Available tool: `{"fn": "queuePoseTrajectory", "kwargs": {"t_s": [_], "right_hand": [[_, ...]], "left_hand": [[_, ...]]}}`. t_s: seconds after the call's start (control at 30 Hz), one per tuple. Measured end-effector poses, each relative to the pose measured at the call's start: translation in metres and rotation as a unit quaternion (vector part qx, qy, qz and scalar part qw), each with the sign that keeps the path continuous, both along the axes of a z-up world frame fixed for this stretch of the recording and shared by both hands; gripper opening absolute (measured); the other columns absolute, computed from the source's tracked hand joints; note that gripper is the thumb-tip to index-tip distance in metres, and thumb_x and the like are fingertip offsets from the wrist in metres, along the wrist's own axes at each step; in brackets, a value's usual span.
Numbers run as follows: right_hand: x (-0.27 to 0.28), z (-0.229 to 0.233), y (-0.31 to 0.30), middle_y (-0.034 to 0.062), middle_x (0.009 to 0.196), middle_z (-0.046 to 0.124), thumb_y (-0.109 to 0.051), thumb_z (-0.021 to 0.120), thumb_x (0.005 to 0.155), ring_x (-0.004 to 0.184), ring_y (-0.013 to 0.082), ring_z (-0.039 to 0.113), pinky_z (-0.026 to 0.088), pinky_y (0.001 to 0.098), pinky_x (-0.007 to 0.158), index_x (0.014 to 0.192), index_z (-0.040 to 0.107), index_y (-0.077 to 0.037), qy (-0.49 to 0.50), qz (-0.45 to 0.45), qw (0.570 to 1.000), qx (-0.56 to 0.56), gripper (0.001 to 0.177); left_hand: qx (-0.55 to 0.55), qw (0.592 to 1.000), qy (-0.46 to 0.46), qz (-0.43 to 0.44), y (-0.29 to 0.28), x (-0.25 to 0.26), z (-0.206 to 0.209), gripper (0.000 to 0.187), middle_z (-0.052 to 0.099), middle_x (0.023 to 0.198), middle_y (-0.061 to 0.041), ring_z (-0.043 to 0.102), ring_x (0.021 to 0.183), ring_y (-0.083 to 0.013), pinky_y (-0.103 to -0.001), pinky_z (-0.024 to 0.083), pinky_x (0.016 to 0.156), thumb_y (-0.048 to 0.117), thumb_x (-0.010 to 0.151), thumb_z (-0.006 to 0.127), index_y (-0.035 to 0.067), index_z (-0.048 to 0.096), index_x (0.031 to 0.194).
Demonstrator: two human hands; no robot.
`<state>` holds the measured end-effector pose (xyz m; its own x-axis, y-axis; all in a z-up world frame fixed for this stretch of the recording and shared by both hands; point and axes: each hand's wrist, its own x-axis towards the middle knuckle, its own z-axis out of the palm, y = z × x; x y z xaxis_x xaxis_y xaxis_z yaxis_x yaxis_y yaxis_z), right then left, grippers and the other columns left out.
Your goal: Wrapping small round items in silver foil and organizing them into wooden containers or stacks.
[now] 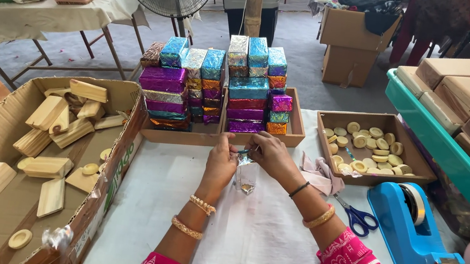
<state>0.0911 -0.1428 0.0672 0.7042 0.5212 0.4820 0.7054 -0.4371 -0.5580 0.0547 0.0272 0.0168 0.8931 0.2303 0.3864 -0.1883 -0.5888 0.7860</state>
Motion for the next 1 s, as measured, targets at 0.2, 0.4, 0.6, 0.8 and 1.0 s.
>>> {"fn": "queuePoseTrajectory", "kwargs": {"t_s": [0.2,0.4,0.6,0.8,1.0], "right_hand": [[-0.015,0.008,-0.005,0.0077,0.095,0.068,-0.004,0.072,0.083,0.08,0.0243,0.074,0.058,0.036,0.07,0.093,0.064,-0.003,0.004,0.03,0.999,0.037,0.013],[-0.021,0.013,-0.008,0.0094,0.096,0.067,-0.002,0.07,0.083,0.079,0.0262,0.072,0.057,0.0375,0.068,0.093,0.063,-0.003,-0.004,0.042,0.999,0.02,0.012],[-0.015,0.009,-0.013,0.012,0.094,0.065,-0.002,0.069,0.081,0.083,0.0327,0.069,0.056,0.0417,0.072,0.092,0.065,-0.002,-0.035,0.059,0.997,-0.034,0.012],[-0.024,0.02,-0.02,0.0138,0.101,0.065,-0.002,0.066,0.076,0.09,0.0355,0.066,0.054,0.0437,0.078,0.096,0.069,0.001,-0.056,0.105,0.992,-0.043,0.021],[-0.019,0.011,-0.021,0.0126,0.104,0.066,-0.004,0.07,0.081,0.094,0.0338,0.066,0.053,0.0426,0.081,0.095,0.071,0.001,-0.079,0.125,0.988,-0.044,0.014]], "left_hand": [[-0.022,0.999,-0.039,0.005,-0.018,-0.023,0.021,0.035,0.067,0.089,-0.01,0.071,0.078,-0.0238,-0.038,0.057,0.07,-0.008,0.083,0.066,0.006,0.061,0.115],[0.017,0.996,-0.089,-0.018,-0.024,-0.041,0.035,0.032,0.069,0.085,-0.013,0.071,0.079,-0.0271,-0.04,0.055,0.07,-0.012,0.08,0.066,0.006,0.064,0.107],[0.037,0.994,-0.095,-0.032,-0.023,-0.044,0.037,0.031,0.072,0.089,-0.013,0.07,0.081,-0.0284,-0.04,0.057,0.071,-0.012,0.079,0.065,0.005,0.065,0.105],[0.104,0.991,-0.079,-0.014,-0.024,-0.051,0.044,0.019,0.075,0.094,-0.012,0.062,0.089,-0.0364,-0.046,0.051,0.083,-0.006,0.088,0.064,0.005,0.068,0.104],[0.136,0.982,-0.118,-0.053,-0.015,-0.055,0.034,0.032,0.073,0.098,-0.017,0.06,0.106,-0.0392,-0.047,0.051,0.089,-0.01,0.083,0.062,0.002,0.068,0.112]]}}
